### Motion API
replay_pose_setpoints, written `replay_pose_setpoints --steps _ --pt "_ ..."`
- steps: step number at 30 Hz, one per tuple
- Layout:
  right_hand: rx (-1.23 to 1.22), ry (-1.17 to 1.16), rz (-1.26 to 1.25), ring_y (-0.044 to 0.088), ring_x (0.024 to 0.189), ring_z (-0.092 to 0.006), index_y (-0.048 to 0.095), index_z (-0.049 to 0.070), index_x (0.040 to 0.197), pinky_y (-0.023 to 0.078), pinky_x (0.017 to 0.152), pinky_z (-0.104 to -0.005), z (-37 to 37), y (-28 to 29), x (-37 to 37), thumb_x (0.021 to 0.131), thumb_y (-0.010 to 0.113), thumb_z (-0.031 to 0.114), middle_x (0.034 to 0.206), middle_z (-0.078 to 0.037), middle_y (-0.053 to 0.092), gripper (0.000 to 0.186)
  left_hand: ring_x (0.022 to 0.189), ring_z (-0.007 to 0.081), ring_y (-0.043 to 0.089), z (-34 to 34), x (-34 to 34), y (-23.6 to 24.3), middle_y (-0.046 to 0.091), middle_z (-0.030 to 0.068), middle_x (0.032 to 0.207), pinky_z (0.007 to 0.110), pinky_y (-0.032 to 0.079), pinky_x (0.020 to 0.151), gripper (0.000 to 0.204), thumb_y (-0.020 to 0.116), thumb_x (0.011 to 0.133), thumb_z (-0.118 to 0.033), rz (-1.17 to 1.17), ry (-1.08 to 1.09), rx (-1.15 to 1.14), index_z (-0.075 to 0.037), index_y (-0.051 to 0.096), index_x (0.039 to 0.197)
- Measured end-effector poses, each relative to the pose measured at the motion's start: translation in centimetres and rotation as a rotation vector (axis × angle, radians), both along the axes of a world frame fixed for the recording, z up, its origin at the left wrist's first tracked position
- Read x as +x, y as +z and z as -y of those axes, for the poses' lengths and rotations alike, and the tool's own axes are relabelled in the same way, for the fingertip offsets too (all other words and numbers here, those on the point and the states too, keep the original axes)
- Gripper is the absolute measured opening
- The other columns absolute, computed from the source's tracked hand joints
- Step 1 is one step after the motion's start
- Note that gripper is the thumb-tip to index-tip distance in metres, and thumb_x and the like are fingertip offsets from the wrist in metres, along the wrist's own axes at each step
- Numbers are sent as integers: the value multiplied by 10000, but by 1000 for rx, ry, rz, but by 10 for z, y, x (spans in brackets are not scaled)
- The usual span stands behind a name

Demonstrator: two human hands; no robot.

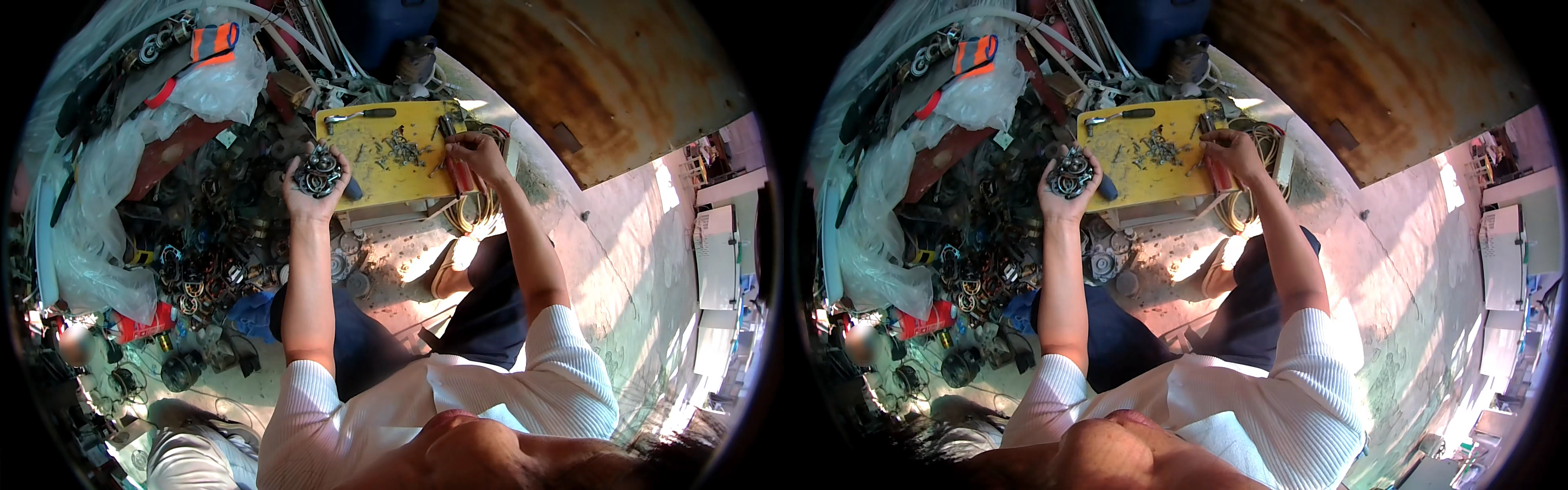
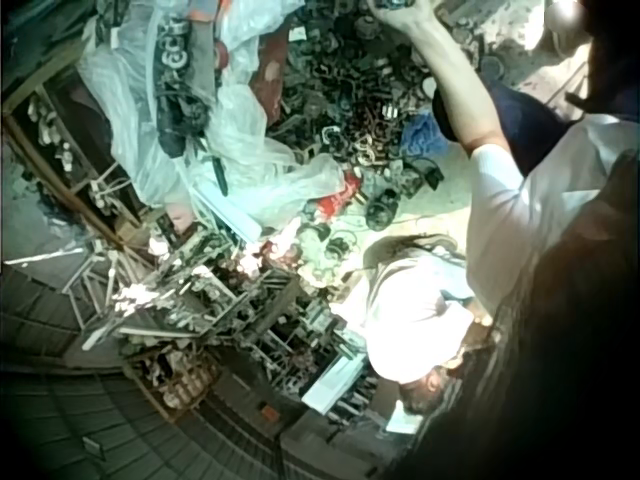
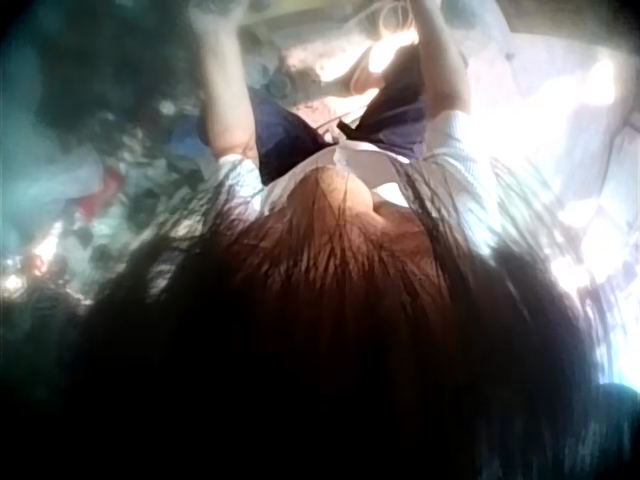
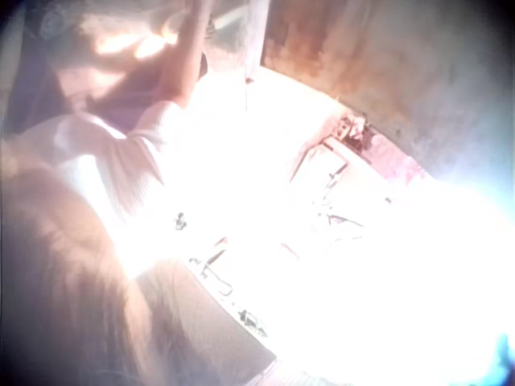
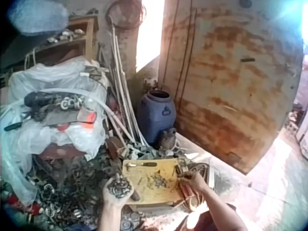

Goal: The person uses a screwdriver to disassemble a mechanical motor component, places the tool down, and then gathers metal parts and washers into their hand while moving between storage containers.

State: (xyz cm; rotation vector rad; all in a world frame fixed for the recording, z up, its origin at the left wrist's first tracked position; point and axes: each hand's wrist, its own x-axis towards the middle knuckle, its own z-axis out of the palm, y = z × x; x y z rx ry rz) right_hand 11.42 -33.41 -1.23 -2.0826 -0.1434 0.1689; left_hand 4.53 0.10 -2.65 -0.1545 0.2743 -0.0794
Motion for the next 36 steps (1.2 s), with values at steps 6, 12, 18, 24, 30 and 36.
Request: replay_pose_setpoints --steps 6,12,18,24,30,36 --pt "-750 229 370 667 910 -289 726 132 923 537 775 -398 -22 -3 -17 787 631 197 942 -100 657 177 1100 366 541 -3 0 -1 604 181 1203 511 421 947 334 480 927 -231 -12 8 -6 -77 573 1209" --pt "-889 329 493 670 871 -260 727 159 910 539 740 -404 -23 -11 -11 819 607 156 892 -56 640 151 1103 363 539 -1 0 2 595 182 1213 509 423 944 336 467 934 -234 -31 12 6 -70 571 1209" --pt "-746 531 584 658 806 -242 716 166 888 495 805 -380 -24 2 -20 841 629 203 866 -38 620 105 1076 349 552 -3 -1 0 604 152 1197 508 437 918 346 497 933 -287 -8 0 -16 -70 588 1186" --pt "-823 602 671 647 802 -261 698 146 943 487 807 -389 -21 -10 -11 850 625 211 840 -54 608 135 1111 355 529 -1 0 0 598 175 1216 501 415 951 338 458 941 -256 0 -3 1 -77 570 1204" --pt "-614 475 578 648 776 -267 680 102 967 514 734 -387 -24 -18 -1 874 634 249 863 -95 615 180 1110 356 535 -3 -1 1 596 181 1224 498 415 951 341 449 946 -260 -11 8 15 -81 569 1210" --pt "854 90 -370 564 747 -152 617 41 970 478 596 -271 -5 -20 19 935 555 272 902 -62 606 242 1112 356 538 -6 -1 -2 595 185 1223 498 416 950 340 436 955 -258 30 2 9 -82 566 1214"
